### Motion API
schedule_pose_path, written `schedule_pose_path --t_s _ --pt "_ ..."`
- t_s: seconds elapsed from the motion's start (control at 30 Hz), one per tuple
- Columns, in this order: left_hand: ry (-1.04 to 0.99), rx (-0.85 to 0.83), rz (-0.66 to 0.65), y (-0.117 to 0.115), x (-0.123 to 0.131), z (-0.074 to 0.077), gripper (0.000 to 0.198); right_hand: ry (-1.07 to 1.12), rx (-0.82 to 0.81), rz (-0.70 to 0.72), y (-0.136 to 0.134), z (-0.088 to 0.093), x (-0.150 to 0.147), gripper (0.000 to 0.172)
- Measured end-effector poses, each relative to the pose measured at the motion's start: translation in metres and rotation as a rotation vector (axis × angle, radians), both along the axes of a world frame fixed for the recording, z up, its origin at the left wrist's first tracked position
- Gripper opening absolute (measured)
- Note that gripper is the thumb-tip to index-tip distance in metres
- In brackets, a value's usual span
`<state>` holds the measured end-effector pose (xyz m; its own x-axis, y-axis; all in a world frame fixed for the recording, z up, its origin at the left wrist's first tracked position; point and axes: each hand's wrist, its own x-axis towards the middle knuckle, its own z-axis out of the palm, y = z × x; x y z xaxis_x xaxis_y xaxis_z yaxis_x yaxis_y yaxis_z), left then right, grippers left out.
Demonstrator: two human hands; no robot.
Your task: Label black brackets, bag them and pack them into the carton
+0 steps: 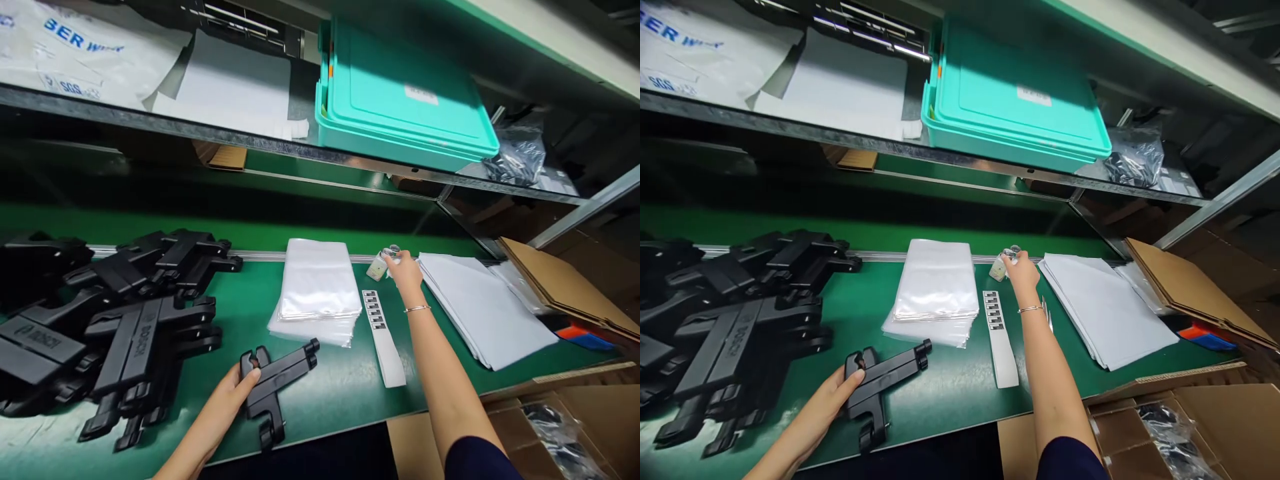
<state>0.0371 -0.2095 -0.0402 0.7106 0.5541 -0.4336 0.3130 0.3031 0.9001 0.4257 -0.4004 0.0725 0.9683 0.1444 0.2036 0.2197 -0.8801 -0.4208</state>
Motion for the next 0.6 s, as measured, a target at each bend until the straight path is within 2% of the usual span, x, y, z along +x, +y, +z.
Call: schedule_pose_path --t_s 0.1,0.27,0.43,0.6 --pt "0.004 0.009 0.045 0.001 -0.001 -0.009 0.066 0.012 -0.061 -0.042 0.019 -0.005 0.006 0.053" --pt "0.004 0.007 0.115 -0.004 0.0 -0.02 0.065 0.014 -0.102 -0.042 0.024 -0.008 0.009 0.041" --pt "0.007 0.021 0.139 -0.008 0.001 -0.011 0.071 0.025 -0.114 -0.036 0.023 -0.011 0.012 0.042" --pt "0.03 -0.024 0.049 -0.002 0.001 -0.001 0.075 0.022 -0.093 -0.019 0.016 -0.012 0.009 0.045"
